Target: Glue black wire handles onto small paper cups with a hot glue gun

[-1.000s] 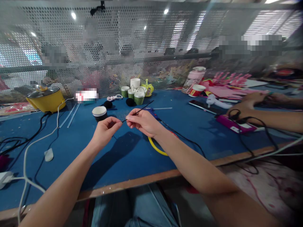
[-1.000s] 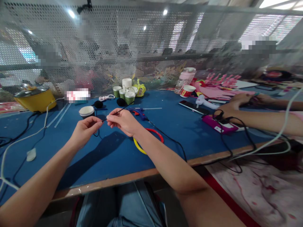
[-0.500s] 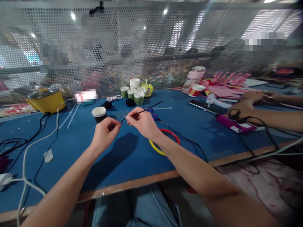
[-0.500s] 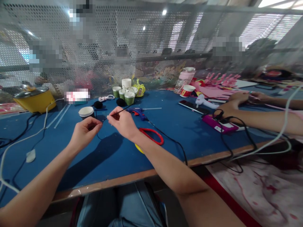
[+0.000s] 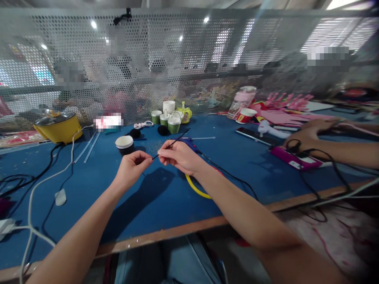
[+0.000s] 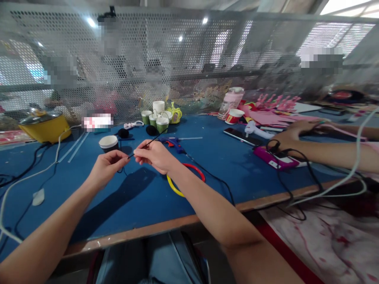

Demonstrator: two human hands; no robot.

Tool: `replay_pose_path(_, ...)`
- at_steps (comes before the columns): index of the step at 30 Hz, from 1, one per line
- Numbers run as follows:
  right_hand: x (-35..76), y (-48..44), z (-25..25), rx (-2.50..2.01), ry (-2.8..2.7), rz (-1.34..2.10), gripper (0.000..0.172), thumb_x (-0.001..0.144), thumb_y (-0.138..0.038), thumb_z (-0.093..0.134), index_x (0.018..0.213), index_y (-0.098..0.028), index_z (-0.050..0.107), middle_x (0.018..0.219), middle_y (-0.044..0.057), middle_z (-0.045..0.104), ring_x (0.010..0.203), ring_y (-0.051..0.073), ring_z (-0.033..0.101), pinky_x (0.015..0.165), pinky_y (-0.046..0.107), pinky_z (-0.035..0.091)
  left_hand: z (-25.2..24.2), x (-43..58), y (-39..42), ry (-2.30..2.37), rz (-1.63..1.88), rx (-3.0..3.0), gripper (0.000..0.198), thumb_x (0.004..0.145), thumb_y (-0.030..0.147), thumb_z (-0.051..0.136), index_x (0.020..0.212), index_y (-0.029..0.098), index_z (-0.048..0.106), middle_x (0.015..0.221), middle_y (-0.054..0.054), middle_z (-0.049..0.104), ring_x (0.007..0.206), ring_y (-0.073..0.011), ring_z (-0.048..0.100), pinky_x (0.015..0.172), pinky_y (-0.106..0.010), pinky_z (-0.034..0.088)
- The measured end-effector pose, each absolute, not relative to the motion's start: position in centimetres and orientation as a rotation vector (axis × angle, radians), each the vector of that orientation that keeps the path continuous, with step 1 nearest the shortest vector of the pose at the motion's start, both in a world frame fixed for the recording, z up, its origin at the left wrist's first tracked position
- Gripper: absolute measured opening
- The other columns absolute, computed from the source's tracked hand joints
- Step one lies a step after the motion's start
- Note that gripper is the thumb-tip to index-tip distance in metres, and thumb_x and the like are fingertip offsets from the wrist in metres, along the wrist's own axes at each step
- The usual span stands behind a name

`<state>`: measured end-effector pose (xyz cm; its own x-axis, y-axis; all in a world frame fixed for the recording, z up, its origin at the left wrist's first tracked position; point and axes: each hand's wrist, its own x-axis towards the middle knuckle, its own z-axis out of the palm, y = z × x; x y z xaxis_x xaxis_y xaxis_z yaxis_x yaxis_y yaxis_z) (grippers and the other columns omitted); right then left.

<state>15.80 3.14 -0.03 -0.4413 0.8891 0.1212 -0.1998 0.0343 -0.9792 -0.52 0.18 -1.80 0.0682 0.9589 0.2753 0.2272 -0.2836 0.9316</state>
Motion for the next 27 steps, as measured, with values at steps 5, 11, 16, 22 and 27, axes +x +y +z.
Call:
replay_pose_path(5,16.12,3.04,0.0,-0.885,-1.669,1.255,0.016,0.065,-0.019,0.064,0.067,-0.016,0.048,0.051,-0.002,0.058,0.047,0.008,0.054,0.047,0.021,0.043,-1.78,-0.87,0.2,1.285,1.296,1.743,0.012,0.065,0.026,0.061,0.066,0.013,0.059,0.057,0.001,0.055,0.049,-0.0072,0.045,0.046,-0.019,0.034)
replay_pose_path(11,15.5,2.87,-0.57,-0.947,-1.719,0.9,0.011,0.069,-0.021,0.059,0.068,-0.017,0.048,0.054,-0.002,0.057,0.049,0.01,0.054,0.048,0.023,0.043,-2.16,-0.55,-0.08,1.349,1.315,1.878,0.011,0.068,0.025,0.057,0.067,0.014,0.059,0.058,0.001,0.055,0.051,-0.0081,0.047,0.046,-0.019,0.035)
replay_pose_path(16,15.18,3.04,-0.68,-0.882,-1.533,1.094,0.014,0.067,-0.023,0.061,0.068,-0.016,0.049,0.054,-0.002,0.058,0.048,0.008,0.054,0.05,0.022,0.044,-2.23,-0.03,-0.25,1.332,1.369,1.812,0.013,0.068,0.026,0.058,0.065,0.013,0.059,0.057,0.001,0.054,0.048,-0.0066,0.043,0.045,-0.018,0.033)
replay_pose_path(22,15.31,3.12,-0.32,-0.777,-1.349,1.486,0.015,0.063,-0.021,0.063,0.065,-0.015,0.049,0.049,-0.003,0.058,0.045,0.006,0.053,0.046,0.019,0.04,-2.06,-0.09,-0.03,1.251,1.349,1.655,0.014,0.066,0.028,0.061,0.063,0.014,0.058,0.053,0.004,0.051,0.046,-0.0055,0.039,0.043,-0.018,0.03)
replay_pose_path(27,15.66,3.22,-0.09,-0.775,-1.407,1.509,0.016,0.062,-0.018,0.064,0.065,-0.015,0.048,0.048,-0.004,0.057,0.045,0.006,0.053,0.044,0.018,0.041,-1.89,-0.41,0.03,1.277,1.333,1.692,0.013,0.067,0.027,0.06,0.067,0.014,0.059,0.053,0.003,0.052,0.046,-0.0064,0.041,0.044,-0.019,0.032)
